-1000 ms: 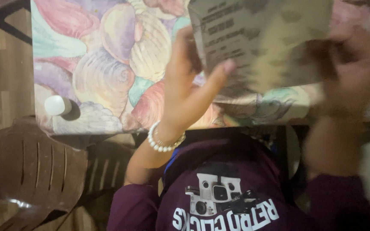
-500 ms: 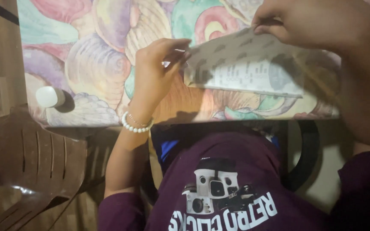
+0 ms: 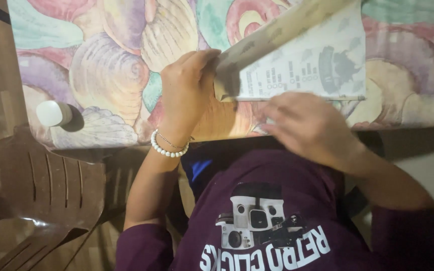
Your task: Manually folding and creasing printed paper sheets into specific shapes on a table.
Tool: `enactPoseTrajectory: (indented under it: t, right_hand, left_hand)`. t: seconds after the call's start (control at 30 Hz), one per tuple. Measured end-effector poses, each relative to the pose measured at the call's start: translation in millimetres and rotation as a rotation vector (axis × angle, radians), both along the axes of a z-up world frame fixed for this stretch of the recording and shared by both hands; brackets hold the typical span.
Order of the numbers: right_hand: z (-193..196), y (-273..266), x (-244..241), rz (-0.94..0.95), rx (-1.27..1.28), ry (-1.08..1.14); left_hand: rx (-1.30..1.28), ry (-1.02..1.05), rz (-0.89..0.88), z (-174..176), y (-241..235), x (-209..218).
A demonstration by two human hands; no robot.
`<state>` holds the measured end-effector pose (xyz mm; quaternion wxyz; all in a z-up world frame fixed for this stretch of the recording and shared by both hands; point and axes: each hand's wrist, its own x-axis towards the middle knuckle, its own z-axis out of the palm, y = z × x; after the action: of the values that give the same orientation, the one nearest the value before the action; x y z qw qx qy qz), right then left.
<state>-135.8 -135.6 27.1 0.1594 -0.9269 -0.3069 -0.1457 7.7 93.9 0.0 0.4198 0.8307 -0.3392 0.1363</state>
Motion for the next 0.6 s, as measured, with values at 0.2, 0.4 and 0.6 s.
enactPoseTrajectory:
  t: [0.2, 0.4, 0.6]
  right_hand:
    - [-1.8, -65.1, 8.8, -0.907, 0.334, 0.101]
    - [-36.5, -105.9, 9.8, -0.56, 0.903, 0.254]
    - [-11.5, -93.5, 19.8, -0.582, 1.102, 0.398]
  left_hand:
    - [-0.205, 0.2, -0.122, 22.8, -0.2, -9.0]
    - [-0.342, 0.406, -0.042, 13.1, -4.3, -14.8]
    - [-0.506, 0.61, 0.026, 13.2, -8.4, -21.1]
